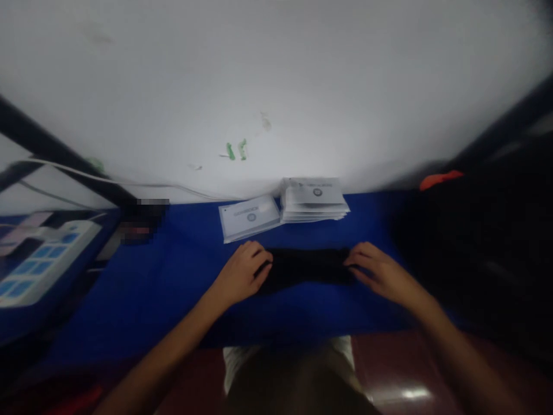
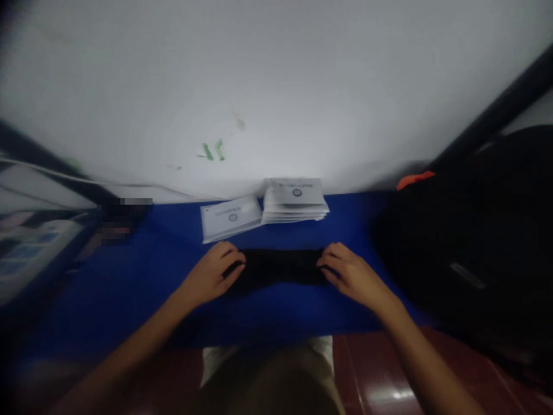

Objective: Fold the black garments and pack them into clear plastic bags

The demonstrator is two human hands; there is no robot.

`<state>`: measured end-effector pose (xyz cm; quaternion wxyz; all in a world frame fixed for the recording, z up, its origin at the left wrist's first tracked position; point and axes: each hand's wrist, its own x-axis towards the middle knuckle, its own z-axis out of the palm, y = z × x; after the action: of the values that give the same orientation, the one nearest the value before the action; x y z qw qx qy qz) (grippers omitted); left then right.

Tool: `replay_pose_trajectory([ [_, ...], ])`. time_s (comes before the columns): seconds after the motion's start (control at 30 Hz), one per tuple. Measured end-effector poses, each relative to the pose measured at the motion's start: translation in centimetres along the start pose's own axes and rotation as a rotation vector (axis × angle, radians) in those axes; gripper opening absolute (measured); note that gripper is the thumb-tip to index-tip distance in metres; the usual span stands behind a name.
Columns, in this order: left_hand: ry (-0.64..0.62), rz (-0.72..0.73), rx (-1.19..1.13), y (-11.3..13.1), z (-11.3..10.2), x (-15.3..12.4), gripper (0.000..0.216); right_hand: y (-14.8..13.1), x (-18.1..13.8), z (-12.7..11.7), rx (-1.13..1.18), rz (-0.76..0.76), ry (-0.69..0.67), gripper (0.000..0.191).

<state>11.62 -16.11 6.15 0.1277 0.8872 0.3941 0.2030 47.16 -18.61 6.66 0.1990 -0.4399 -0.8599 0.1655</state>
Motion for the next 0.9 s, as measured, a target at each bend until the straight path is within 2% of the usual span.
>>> replay_pose_trajectory([
  [0.1,-0.113,0.012,-0.072,0.4,1.1,-3.1,0.016,-0.8,-1.4,0.9,-0.057,0.007,-0.161,0.02],
  [0.17,-0.052,-0.067,-0.083,-0.1,1.7,-5.0,0.016,-0.9,-1.7,1.5,-0.061,0.017,-0.182,0.02],
  [0.23,0.117,-0.241,-0.01,-1.1,2.0,-6.7,0.016,-1.0,-1.5,1.7,-0.056,0.028,-0.144,0.02],
  [0.3,0.262,-0.45,0.098,-2.2,2.0,-8.1,0.027,-1.1,-0.9,1.9,-0.055,0.044,-0.073,0.019],
  [0.37,0.284,-0.581,0.107,-3.1,1.8,-8.8,0.036,-1.6,0.0,2.2,-0.064,0.064,0.004,0.018],
  [0.47,0.233,-0.61,-0.082,-2.9,1.3,-8.5,0.021,-3.6,1.9,3.5,-0.044,0.06,0.066,0.018],
  [0.53,0.301,-0.578,-0.181,-1.5,0.9,-7.2,0.012,-5.6,3.4,4.9,0.02,0.043,0.077,0.019],
  [0.6,0.423,-0.504,-0.212,0.7,0.4,-5.5,0.009,-7.8,5.0,6.5,0.12,0.038,0.072,0.036],
  [0.67,0.483,-0.361,-0.222,3.3,0.1,-3.7,0.008,-9.7,6.6,7.5,0.212,-0.011,0.105,0.058],
  [0.7,0.478,-0.259,-0.231,4.6,0.0,-3.0,0.01,-10.3,7.2,7.8,0.265,-0.05,0.13,0.061],
  [0.8,0.465,0.055,-0.262,7.6,0.3,-1.4,0.024,-10.6,8.0,7.2,0.41,-0.126,0.244,0.046],
  [0.9,0.518,0.179,-0.277,8.3,1.3,-0.7,0.029,-8.5,6.6,5.2,0.438,0.037,0.382,0.029],
])
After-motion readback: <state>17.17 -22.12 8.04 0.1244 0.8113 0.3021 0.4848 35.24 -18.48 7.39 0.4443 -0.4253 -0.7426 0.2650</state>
